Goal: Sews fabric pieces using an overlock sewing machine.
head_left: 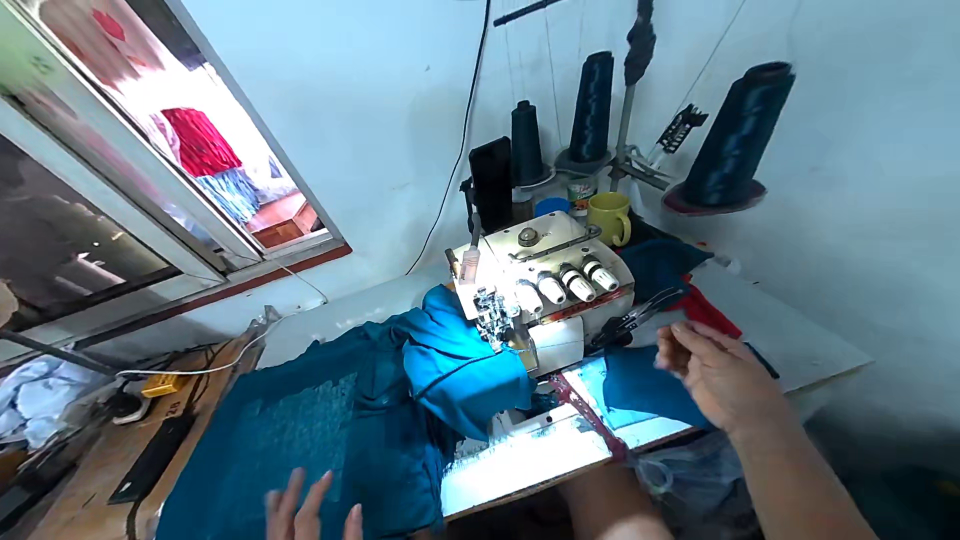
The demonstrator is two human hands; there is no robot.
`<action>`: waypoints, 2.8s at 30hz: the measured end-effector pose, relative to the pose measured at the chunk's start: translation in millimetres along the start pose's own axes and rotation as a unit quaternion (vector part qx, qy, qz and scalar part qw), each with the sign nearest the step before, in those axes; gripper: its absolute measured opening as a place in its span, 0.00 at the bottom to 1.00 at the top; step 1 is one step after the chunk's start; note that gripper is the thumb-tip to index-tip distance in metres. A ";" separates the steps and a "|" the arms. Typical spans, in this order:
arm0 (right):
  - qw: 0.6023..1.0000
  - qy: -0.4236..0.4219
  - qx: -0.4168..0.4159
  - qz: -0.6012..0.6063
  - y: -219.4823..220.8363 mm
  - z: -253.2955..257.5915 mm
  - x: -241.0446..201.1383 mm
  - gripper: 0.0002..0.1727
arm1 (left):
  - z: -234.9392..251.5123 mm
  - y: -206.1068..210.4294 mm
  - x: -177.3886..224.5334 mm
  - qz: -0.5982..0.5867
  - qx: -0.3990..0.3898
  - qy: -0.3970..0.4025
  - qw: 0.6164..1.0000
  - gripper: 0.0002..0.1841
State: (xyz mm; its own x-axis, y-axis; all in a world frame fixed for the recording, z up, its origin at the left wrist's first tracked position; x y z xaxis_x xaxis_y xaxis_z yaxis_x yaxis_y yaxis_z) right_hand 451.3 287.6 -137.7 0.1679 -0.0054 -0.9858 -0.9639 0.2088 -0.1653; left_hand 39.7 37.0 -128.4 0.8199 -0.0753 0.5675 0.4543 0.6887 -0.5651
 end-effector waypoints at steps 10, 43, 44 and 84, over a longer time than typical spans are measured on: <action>0.942 -0.276 -0.041 -0.189 95.3 -69.6 -14.9 0.19 | 35.8 140.8 28.4 -0.475 -0.100 -0.338 0.806 0.26; 0.982 -0.175 -0.054 0.043 132.6 -104.2 0.6 0.12 | 44.7 107.5 36.9 -0.368 0.009 -0.140 0.919 0.05; 0.981 -0.179 -0.055 0.046 132.4 -106.2 1.1 0.11 | 44.6 106.2 38.9 -0.339 0.030 -0.117 0.933 0.04; 0.969 -0.240 -0.040 0.044 125.5 -117.6 2.0 0.07 | 72.8 104.9 5.7 -0.390 -0.007 -0.164 0.906 0.19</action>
State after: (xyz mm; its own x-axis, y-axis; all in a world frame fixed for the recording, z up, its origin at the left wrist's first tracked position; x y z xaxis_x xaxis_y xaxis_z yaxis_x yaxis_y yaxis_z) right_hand 306.3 198.8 -164.0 0.1424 0.4677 -0.8723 -0.9886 0.1114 -0.1016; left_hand 66.7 161.3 -140.9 0.1013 -0.3147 0.9438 0.8568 0.5097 0.0780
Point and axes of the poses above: each hand's wrist, its own z-axis towards the middle knuckle, its own y-axis out of the palm, x = y × z, the point moved 5 cm from there along z, towards the middle knuckle, and after that the axes turned 14 degrees about -z, right-handed, at the moved point
